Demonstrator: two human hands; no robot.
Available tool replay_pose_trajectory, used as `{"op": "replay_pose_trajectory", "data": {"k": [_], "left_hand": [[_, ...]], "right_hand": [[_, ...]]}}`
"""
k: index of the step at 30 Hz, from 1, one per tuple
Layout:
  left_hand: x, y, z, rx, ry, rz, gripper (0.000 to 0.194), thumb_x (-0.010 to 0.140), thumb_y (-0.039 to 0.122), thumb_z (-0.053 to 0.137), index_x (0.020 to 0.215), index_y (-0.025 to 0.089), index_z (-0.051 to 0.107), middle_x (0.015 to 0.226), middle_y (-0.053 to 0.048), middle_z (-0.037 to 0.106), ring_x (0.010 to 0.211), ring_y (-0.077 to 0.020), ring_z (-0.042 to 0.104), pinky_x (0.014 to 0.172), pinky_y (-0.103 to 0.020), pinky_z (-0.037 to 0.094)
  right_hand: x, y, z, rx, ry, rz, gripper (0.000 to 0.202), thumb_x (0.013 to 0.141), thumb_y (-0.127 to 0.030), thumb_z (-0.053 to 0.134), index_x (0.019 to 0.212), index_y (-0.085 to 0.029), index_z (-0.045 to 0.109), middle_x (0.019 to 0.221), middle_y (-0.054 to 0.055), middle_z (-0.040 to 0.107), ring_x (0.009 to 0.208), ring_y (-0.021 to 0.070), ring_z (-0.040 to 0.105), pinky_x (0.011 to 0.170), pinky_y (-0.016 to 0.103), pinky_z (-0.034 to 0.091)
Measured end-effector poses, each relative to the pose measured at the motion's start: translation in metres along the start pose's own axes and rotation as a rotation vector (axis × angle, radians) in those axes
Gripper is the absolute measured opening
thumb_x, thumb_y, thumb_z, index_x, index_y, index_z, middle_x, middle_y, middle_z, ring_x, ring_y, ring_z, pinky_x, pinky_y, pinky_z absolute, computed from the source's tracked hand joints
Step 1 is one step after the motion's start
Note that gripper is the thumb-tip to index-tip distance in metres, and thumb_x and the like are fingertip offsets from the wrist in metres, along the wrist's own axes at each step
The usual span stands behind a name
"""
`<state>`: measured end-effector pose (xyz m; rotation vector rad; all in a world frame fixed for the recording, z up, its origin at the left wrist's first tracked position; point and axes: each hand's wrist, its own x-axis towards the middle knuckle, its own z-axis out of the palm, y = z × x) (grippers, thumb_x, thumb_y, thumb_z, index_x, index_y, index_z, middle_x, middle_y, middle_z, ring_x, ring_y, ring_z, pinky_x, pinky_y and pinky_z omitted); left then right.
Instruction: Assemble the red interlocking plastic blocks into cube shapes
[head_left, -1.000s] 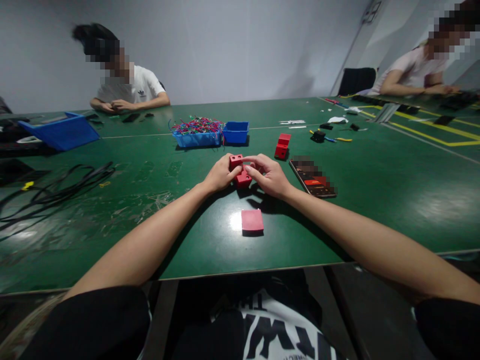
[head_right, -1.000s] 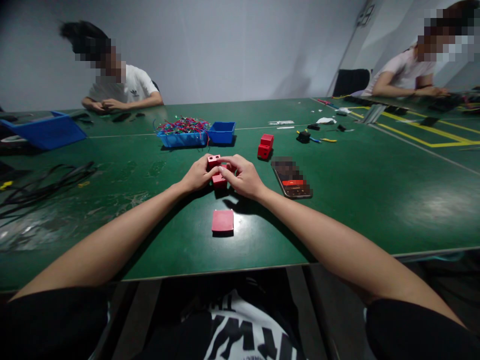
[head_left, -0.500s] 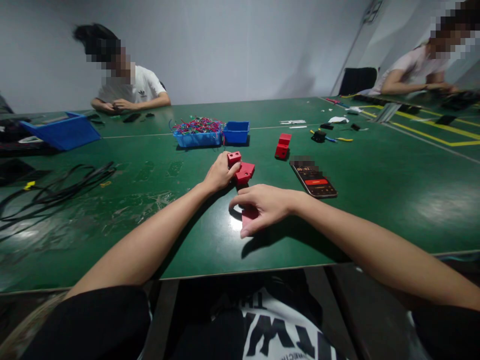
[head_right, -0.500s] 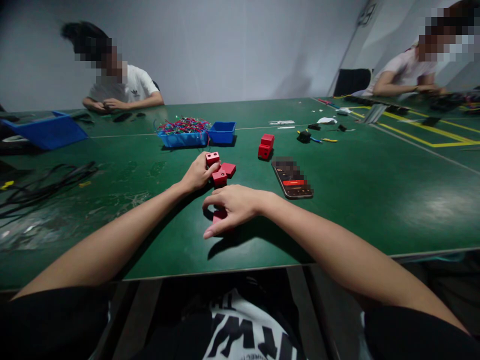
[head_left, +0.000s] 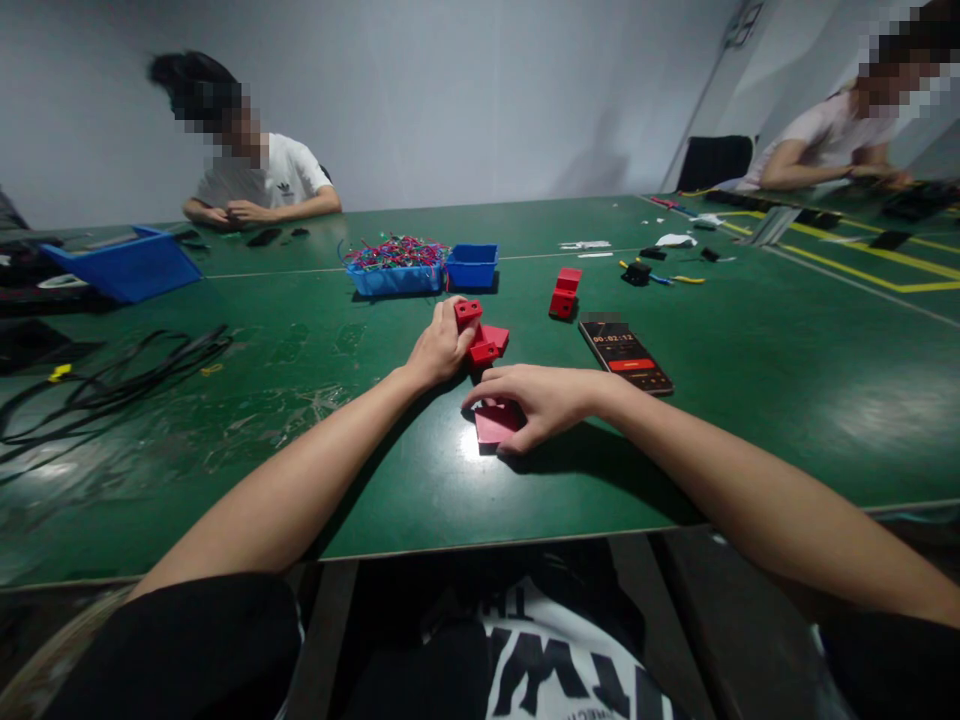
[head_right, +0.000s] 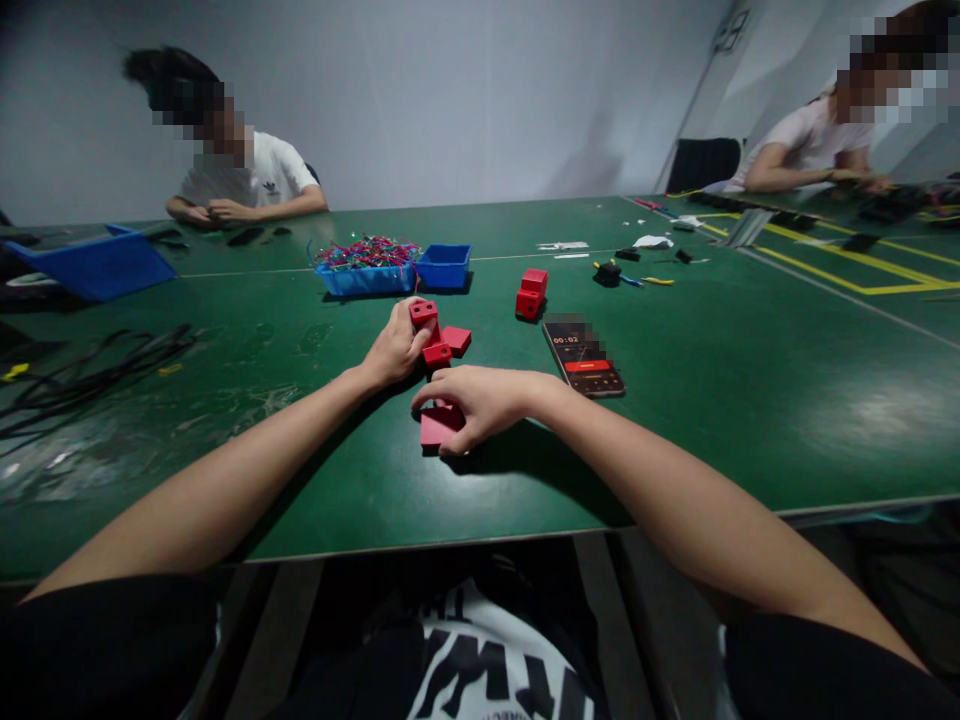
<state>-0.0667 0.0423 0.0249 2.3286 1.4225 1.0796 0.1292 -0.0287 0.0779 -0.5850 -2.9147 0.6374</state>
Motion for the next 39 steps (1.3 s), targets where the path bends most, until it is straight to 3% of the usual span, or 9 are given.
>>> {"op": "replay_pose_trajectory", "data": {"k": [5,9,13,18,23,26,29,34,39], "left_hand": [[-0.001,-0.001,-0.001,0.002,-0.011,0.039,0.057,0.087,0.032,0.047,0.140,0.017,0.032,0.128,-0.015,0.044,0.114,-0.0280,0.056,0.104,-0.050,0.045],[0.000,-0.003,-0.001,0.014,-0.018,0.063,0.062,0.085,0.031,0.048,0.141,0.014,0.030,0.127,-0.016,0.043,0.113,-0.0290,0.055,0.104,-0.051,0.044],[-0.001,-0.003,-0.002,0.023,-0.048,0.088,0.064,0.085,0.032,0.048,0.143,0.013,0.029,0.126,-0.016,0.043,0.108,-0.0280,0.057,0.102,-0.050,0.045],[-0.001,-0.007,-0.004,0.014,-0.068,0.101,0.067,0.085,0.035,0.050,0.144,0.013,0.027,0.124,-0.015,0.044,0.099,-0.0259,0.059,0.096,-0.050,0.049],[-0.002,-0.011,-0.003,-0.018,-0.094,0.144,0.069,0.084,0.040,0.054,0.144,0.019,0.028,0.129,-0.014,0.043,0.111,-0.0282,0.056,0.099,-0.048,0.048],[-0.002,-0.011,-0.002,-0.009,-0.090,0.186,0.064,0.086,0.035,0.047,0.143,0.015,0.028,0.131,-0.017,0.043,0.119,-0.0301,0.052,0.104,-0.050,0.044],[-0.001,-0.010,-0.002,-0.015,-0.078,0.219,0.064,0.085,0.033,0.046,0.143,0.014,0.028,0.131,-0.017,0.043,0.122,-0.0303,0.050,0.106,-0.051,0.042],[0.000,-0.010,-0.002,-0.008,-0.082,0.226,0.066,0.083,0.033,0.045,0.143,0.013,0.027,0.129,-0.017,0.043,0.121,-0.0310,0.050,0.106,-0.051,0.042],[-0.001,-0.010,-0.003,-0.008,-0.081,0.249,0.068,0.083,0.035,0.046,0.144,0.012,0.026,0.129,-0.017,0.042,0.122,-0.0312,0.050,0.105,-0.050,0.043]], "right_hand": [[0.000,0.010,0.002,-0.057,0.125,-0.009,0.052,0.073,-0.028,0.072,0.122,-0.013,0.062,0.110,0.012,0.063,0.094,0.0223,0.059,0.087,0.038,0.049],[-0.002,0.014,-0.001,0.033,0.122,0.018,0.053,0.076,-0.032,0.072,0.123,-0.013,0.060,0.102,0.008,0.064,0.085,0.0182,0.057,0.078,0.032,0.049],[-0.002,0.014,-0.001,0.221,0.102,0.048,0.050,0.081,-0.037,0.070,0.124,-0.014,0.058,0.089,0.002,0.062,0.072,0.0127,0.052,0.067,0.026,0.046],[0.003,0.013,0.003,0.633,0.201,-0.005,0.048,0.082,-0.036,0.071,0.123,-0.016,0.056,0.099,0.004,0.063,0.084,0.0132,0.058,0.075,0.028,0.049],[0.010,0.014,0.001,1.045,0.528,0.022,0.045,0.077,-0.040,0.075,0.114,-0.020,0.058,0.102,0.004,0.066,0.084,0.0141,0.063,0.073,0.028,0.053],[0.012,0.024,-0.002,1.111,0.770,0.070,0.042,0.077,-0.043,0.074,0.110,-0.023,0.058,0.104,0.002,0.066,0.082,0.0129,0.064,0.066,0.024,0.053],[0.013,0.038,-0.002,1.100,0.901,0.172,0.040,0.076,-0.045,0.073,0.106,-0.024,0.057,0.097,0.000,0.067,0.076,0.0110,0.063,0.058,0.021,0.050],[0.016,0.047,0.009,1.057,0.848,0.284,0.045,0.070,-0.044,0.079,0.101,-0.021,0.058,0.091,0.000,0.068,0.072,0.0109,0.062,0.056,0.021,0.048],[0.020,0.041,0.014,1.107,0.818,0.272,0.048,0.070,-0.045,0.079,0.104,-0.021,0.056,0.090,0.000,0.069,0.071,0.0114,0.063,0.057,0.022,0.048]]}}
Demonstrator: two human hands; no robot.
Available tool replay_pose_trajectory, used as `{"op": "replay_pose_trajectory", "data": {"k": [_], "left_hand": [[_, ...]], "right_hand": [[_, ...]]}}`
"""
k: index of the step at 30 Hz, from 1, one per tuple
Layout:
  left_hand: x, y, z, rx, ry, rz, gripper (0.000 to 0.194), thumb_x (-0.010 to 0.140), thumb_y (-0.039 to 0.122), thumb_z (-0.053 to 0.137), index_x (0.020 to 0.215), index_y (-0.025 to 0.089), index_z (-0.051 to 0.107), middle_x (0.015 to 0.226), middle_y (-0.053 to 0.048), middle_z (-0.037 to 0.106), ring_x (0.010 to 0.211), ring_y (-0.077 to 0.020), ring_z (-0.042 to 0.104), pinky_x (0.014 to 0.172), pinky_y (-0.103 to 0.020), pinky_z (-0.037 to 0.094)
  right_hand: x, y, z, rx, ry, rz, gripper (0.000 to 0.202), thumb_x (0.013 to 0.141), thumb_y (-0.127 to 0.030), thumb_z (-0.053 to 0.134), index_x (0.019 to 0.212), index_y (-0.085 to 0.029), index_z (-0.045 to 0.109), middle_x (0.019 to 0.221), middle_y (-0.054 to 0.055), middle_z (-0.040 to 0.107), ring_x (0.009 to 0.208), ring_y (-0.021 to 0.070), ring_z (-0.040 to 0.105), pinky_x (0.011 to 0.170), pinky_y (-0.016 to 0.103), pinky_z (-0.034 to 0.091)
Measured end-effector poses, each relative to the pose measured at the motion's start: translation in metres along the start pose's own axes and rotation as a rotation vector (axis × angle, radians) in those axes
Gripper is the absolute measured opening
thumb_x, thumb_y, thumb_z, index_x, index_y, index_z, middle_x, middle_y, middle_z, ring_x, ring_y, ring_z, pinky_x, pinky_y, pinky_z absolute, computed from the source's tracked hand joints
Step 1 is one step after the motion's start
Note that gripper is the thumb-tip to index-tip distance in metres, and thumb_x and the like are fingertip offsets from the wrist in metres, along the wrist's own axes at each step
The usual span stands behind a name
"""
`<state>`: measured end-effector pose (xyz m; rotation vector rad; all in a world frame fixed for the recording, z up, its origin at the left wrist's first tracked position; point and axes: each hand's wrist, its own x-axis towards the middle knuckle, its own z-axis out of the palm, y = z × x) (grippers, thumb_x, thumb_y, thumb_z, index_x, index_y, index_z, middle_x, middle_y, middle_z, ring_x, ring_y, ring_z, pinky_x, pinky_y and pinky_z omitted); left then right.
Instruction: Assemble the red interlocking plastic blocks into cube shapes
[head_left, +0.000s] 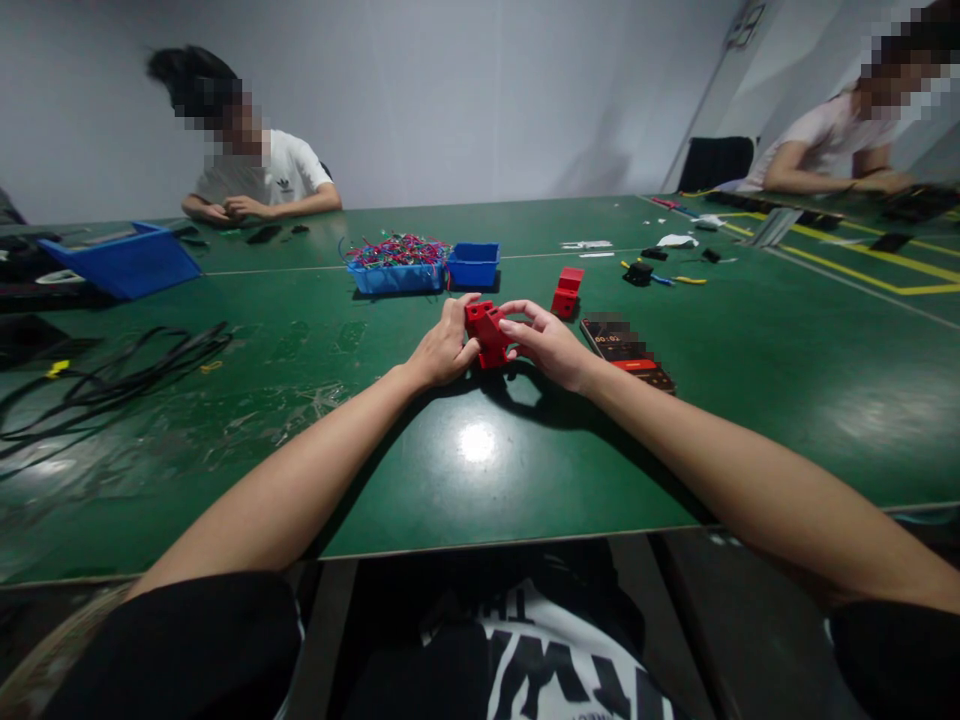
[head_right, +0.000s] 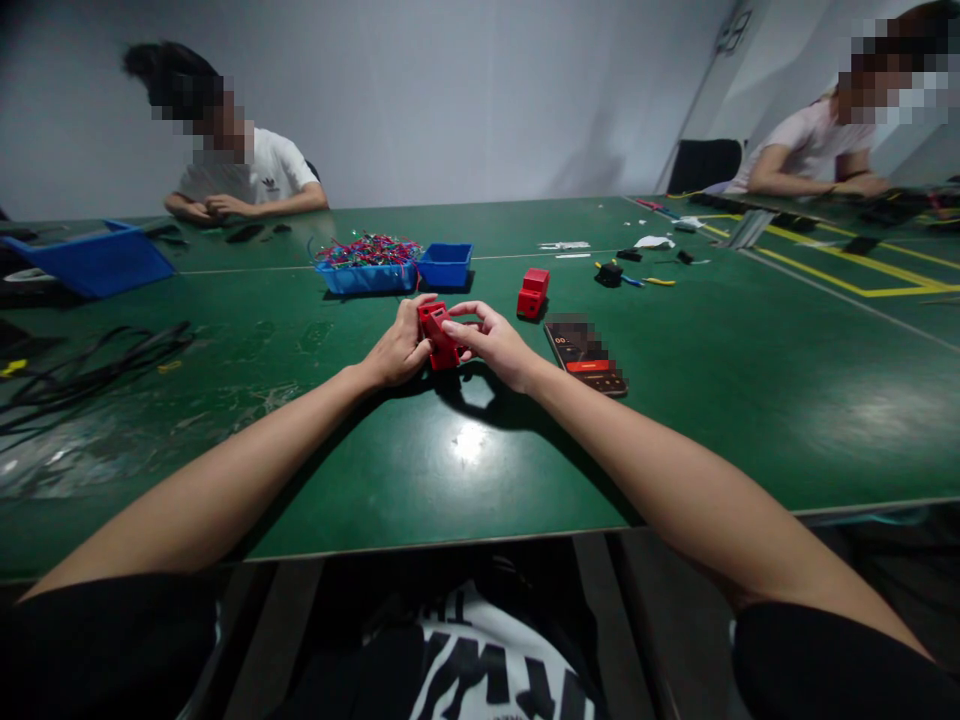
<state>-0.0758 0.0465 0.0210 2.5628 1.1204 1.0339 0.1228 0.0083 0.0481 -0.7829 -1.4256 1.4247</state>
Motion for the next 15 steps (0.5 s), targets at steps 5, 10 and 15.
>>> {"op": "replay_pose_trajectory", "data": {"k": [5,10,15], "left_hand": [[-0.0001,-0.0003,0.0003,-0.015,0.001,-0.005,0.067,0.082,0.033,0.046,0.144,0.015,0.026,0.130,-0.016,0.042,0.122,-0.0305,0.050,0.106,-0.049,0.042],[-0.0002,-0.0012,0.0009,-0.020,0.006,-0.012,0.068,0.081,0.033,0.046,0.144,0.015,0.027,0.129,-0.015,0.042,0.121,-0.0303,0.050,0.105,-0.049,0.042],[-0.0001,-0.0015,0.0020,-0.022,0.011,-0.015,0.068,0.081,0.033,0.046,0.143,0.013,0.027,0.129,-0.017,0.042,0.121,-0.0310,0.051,0.105,-0.049,0.043]], "right_hand": [[-0.0008,0.0007,-0.0006,-0.025,0.010,-0.033,0.050,0.070,-0.046,0.079,0.106,-0.022,0.053,0.088,-0.001,0.068,0.071,0.0120,0.063,0.057,0.022,0.047],[-0.0014,0.0021,0.0001,-0.055,0.023,-0.065,0.051,0.070,-0.047,0.078,0.107,-0.023,0.051,0.088,-0.001,0.068,0.075,0.0130,0.063,0.059,0.023,0.047],[-0.0012,0.0006,-0.0006,-0.072,0.015,-0.052,0.050,0.070,-0.044,0.079,0.106,-0.022,0.052,0.090,0.000,0.067,0.076,0.0138,0.063,0.060,0.024,0.047]]}}
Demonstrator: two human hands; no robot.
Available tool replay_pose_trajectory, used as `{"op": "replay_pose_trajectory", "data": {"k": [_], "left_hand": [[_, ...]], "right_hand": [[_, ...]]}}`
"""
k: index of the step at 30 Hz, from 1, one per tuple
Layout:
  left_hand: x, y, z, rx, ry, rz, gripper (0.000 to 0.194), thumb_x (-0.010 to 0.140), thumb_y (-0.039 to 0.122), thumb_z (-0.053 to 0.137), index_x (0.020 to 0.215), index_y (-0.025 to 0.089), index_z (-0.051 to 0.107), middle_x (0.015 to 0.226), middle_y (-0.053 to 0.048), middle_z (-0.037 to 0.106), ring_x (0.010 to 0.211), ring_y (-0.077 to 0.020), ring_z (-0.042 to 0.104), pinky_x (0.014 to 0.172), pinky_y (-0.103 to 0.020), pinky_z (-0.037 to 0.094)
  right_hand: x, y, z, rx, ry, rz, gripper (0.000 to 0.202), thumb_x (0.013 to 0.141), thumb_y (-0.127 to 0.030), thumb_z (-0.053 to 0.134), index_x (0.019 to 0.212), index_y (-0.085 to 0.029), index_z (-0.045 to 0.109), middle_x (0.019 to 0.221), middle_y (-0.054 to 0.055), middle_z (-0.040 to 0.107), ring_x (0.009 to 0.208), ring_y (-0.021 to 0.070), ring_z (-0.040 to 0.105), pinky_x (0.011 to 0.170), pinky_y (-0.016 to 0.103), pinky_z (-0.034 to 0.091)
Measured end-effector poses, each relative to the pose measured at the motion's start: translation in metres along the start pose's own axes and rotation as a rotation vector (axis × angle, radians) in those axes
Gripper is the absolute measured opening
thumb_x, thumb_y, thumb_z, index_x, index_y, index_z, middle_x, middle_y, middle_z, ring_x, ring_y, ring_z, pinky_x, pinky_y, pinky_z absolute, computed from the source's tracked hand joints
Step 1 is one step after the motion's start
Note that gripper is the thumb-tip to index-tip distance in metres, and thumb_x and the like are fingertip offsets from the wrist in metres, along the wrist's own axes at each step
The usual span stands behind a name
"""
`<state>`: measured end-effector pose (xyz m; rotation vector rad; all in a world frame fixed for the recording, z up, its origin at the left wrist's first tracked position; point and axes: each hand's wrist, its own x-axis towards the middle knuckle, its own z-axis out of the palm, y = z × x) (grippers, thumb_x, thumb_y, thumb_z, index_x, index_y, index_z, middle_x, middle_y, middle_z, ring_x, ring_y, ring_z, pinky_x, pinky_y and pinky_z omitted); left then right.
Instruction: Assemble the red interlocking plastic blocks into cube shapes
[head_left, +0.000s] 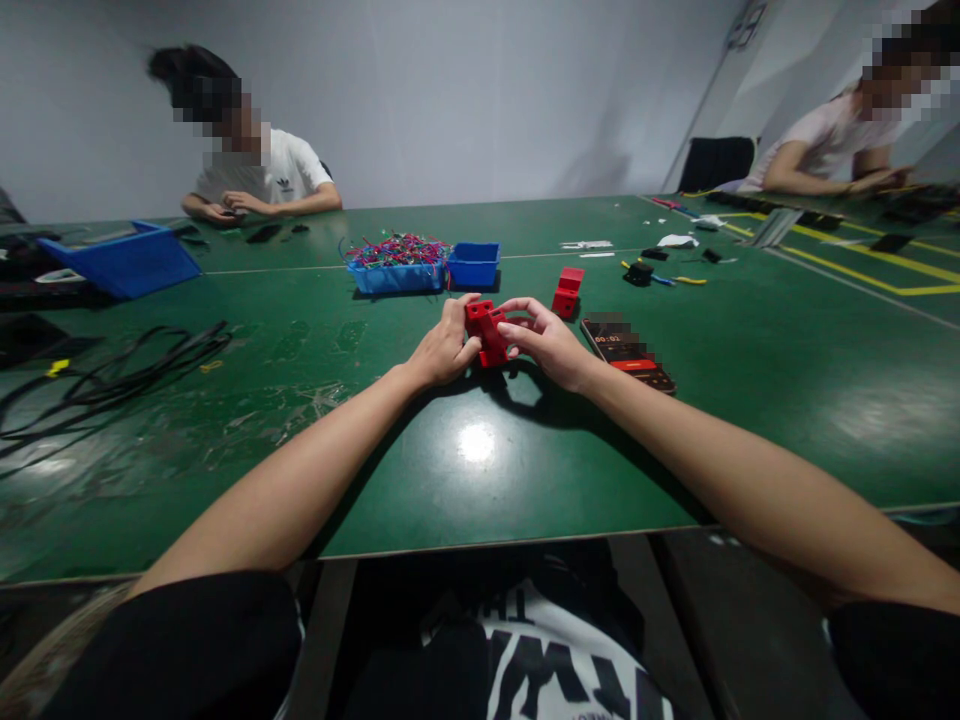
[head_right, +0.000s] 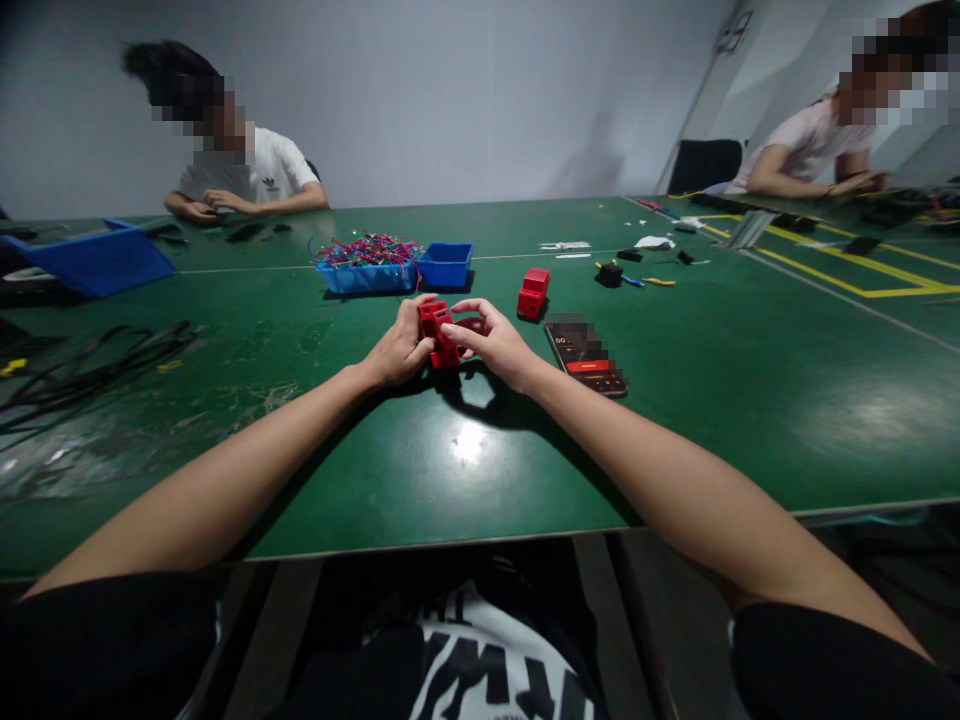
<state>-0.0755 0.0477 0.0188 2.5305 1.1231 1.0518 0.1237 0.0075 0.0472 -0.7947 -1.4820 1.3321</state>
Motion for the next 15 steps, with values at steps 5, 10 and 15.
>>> {"op": "replay_pose_trajectory", "data": {"k": [5,10,15], "left_hand": [[0.0001,0.0019,-0.0006,-0.006,-0.001,0.021,0.066,0.081,0.031,0.045,0.143,0.013,0.028,0.129,-0.017,0.043,0.121,-0.0310,0.051,0.104,-0.050,0.044],[0.0003,0.0032,-0.0010,-0.005,-0.001,0.029,0.066,0.082,0.031,0.047,0.143,0.016,0.028,0.127,-0.015,0.044,0.119,-0.0299,0.052,0.104,-0.049,0.044],[0.0004,0.0016,0.0003,-0.015,-0.003,0.041,0.064,0.083,0.030,0.045,0.143,0.015,0.028,0.128,-0.016,0.044,0.118,-0.0296,0.053,0.103,-0.049,0.045]], "right_hand": [[0.0005,0.0000,-0.0014,-0.053,-0.018,-0.023,0.048,0.071,-0.045,0.078,0.104,-0.022,0.052,0.088,-0.001,0.066,0.075,0.0138,0.062,0.059,0.025,0.047],[0.0000,0.0010,0.0009,-0.103,-0.031,-0.065,0.046,0.073,-0.045,0.075,0.106,-0.023,0.050,0.086,-0.001,0.066,0.078,0.0165,0.064,0.063,0.027,0.050],[-0.0005,0.0005,0.0032,-0.092,-0.024,-0.082,0.044,0.073,-0.044,0.075,0.103,-0.023,0.051,0.083,-0.001,0.066,0.075,0.0158,0.064,0.065,0.028,0.052]]}}
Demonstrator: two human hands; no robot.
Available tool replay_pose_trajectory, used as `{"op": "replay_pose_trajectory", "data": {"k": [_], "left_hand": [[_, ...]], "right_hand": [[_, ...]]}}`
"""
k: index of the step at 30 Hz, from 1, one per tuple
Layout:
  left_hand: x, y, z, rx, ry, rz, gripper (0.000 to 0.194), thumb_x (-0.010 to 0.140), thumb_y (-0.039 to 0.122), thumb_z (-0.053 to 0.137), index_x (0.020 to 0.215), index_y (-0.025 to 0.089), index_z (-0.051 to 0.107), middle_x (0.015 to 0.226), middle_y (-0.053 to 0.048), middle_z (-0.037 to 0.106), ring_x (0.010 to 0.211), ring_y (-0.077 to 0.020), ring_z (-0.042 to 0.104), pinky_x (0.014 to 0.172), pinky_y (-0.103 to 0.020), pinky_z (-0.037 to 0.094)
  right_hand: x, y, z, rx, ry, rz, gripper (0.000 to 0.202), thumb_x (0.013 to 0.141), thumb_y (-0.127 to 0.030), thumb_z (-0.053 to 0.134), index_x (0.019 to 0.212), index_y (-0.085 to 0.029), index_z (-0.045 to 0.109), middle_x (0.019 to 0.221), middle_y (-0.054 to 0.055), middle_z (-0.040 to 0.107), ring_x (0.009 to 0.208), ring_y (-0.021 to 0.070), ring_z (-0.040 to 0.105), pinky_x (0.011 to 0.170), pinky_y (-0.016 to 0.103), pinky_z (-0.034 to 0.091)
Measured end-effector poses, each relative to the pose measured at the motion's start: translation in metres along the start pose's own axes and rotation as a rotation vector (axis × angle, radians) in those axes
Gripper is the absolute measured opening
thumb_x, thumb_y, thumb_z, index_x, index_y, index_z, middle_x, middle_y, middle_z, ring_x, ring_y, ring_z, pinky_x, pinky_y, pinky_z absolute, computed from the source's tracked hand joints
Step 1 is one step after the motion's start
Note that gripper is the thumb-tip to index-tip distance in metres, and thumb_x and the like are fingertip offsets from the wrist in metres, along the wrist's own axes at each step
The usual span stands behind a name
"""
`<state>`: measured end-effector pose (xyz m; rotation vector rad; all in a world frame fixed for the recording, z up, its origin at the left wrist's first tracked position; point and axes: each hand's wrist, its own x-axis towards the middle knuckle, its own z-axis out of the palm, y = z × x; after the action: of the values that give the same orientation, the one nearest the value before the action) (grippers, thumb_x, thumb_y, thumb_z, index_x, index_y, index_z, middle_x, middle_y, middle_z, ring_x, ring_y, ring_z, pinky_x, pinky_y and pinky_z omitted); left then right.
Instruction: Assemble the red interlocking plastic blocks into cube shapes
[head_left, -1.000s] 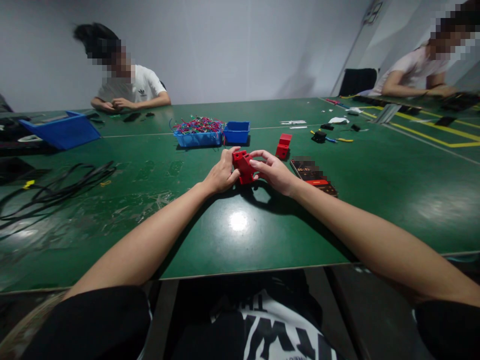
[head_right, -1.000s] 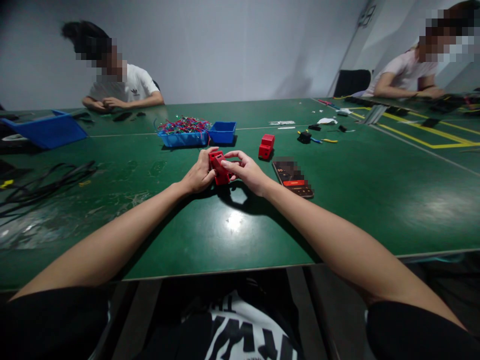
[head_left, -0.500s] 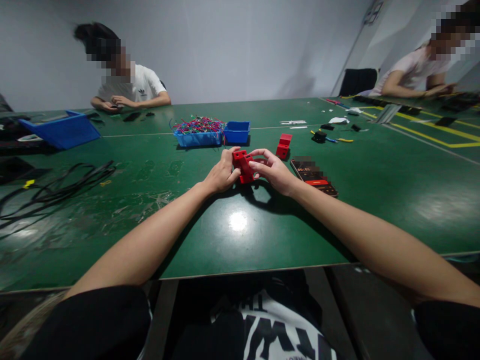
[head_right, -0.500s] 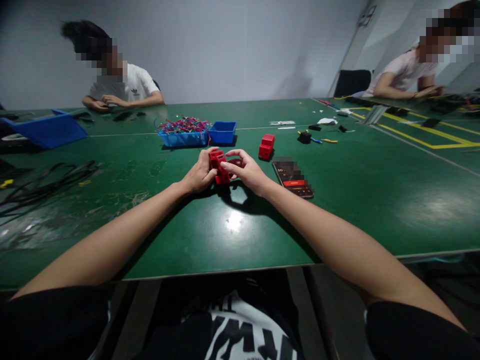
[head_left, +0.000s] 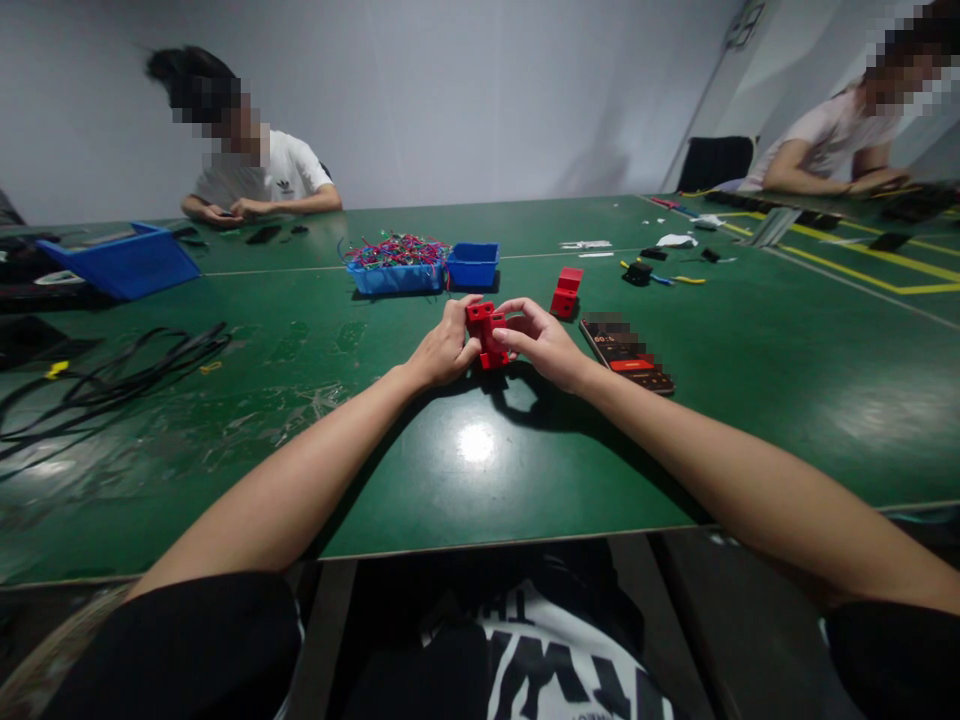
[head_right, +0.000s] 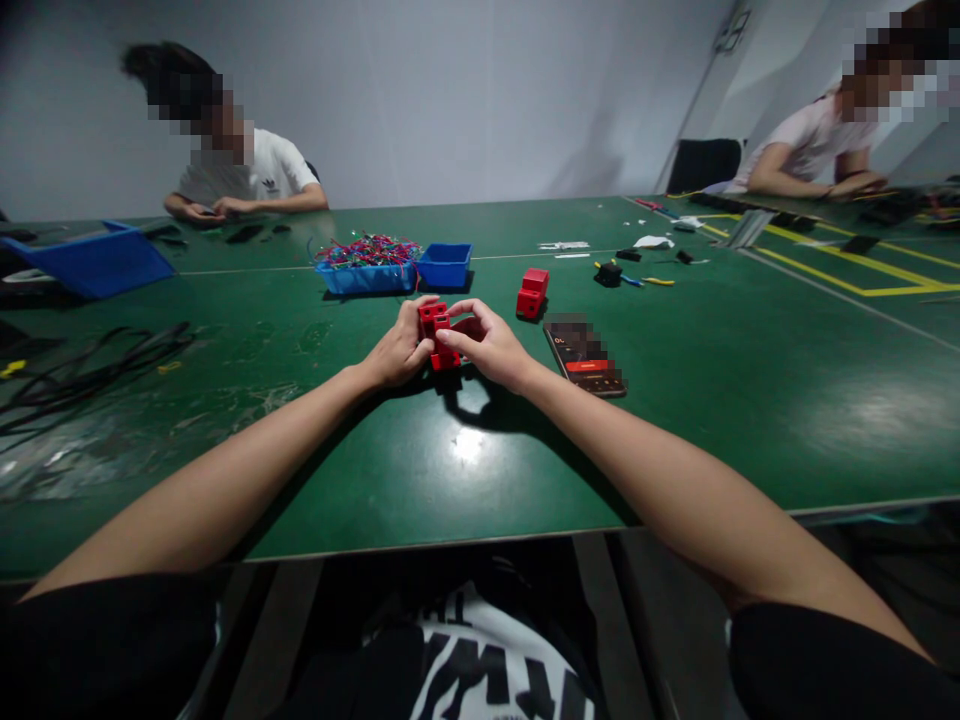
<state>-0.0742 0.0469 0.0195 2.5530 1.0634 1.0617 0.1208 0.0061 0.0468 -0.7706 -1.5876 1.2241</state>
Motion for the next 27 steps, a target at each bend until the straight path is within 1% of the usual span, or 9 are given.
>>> {"op": "replay_pose_trajectory", "data": {"k": [6,11,19,23,27], "left_hand": [[-0.0004,-0.0015,0.0024,-0.005,0.007,-0.019,0.061,0.085,0.029,0.044,0.143,0.015,0.029,0.128,-0.015,0.045,0.113,-0.0279,0.057,0.100,-0.049,0.047],[-0.0001,-0.0004,0.0024,0.009,0.001,-0.040,0.062,0.084,0.030,0.045,0.142,0.015,0.030,0.129,-0.016,0.046,0.111,-0.0290,0.059,0.097,-0.050,0.049],[-0.0003,-0.0023,0.0039,0.005,0.030,-0.011,0.062,0.083,0.026,0.045,0.142,0.017,0.029,0.128,-0.015,0.045,0.112,-0.0278,0.057,0.100,-0.050,0.048],[0.0001,-0.0032,0.0045,-0.001,0.032,-0.001,0.063,0.082,0.025,0.045,0.142,0.017,0.028,0.127,-0.015,0.045,0.112,-0.0277,0.058,0.098,-0.050,0.049],[0.0007,-0.0049,0.0050,-0.005,0.042,0.023,0.062,0.082,0.025,0.046,0.142,0.018,0.028,0.127,-0.015,0.045,0.111,-0.0273,0.058,0.097,-0.049,0.050]], "right_hand": [[0.0006,-0.0002,-0.0005,-0.005,0.018,-0.009,0.041,0.072,-0.045,0.075,0.099,-0.022,0.053,0.079,-0.002,0.067,0.073,0.0155,0.064,0.063,0.027,0.051],[0.0007,-0.0008,0.0002,-0.027,0.026,-0.010,0.041,0.074,-0.048,0.073,0.098,-0.022,0.053,0.077,-0.002,0.066,0.071,0.0158,0.064,0.062,0.027,0.050],[-0.0011,-0.0020,0.0008,-0.037,0.008,-0.033,0.042,0.076,-0.049,0.073,0.100,-0.021,0.053,0.078,-0.001,0.066,0.074,0.0158,0.064,0.065,0.028,0.052],[-0.0030,-0.0012,0.0021,-0.084,-0.010,-0.083,0.042,0.078,-0.052,0.070,0.101,-0.022,0.052,0.081,-0.001,0.064,0.073,0.0158,0.063,0.068,0.030,0.053],[-0.0046,-0.0008,0.0047,-0.167,-0.001,-0.128,0.042,0.080,-0.054,0.068,0.103,-0.023,0.051,0.084,-0.001,0.063,0.072,0.0151,0.062,0.069,0.031,0.053]]}}
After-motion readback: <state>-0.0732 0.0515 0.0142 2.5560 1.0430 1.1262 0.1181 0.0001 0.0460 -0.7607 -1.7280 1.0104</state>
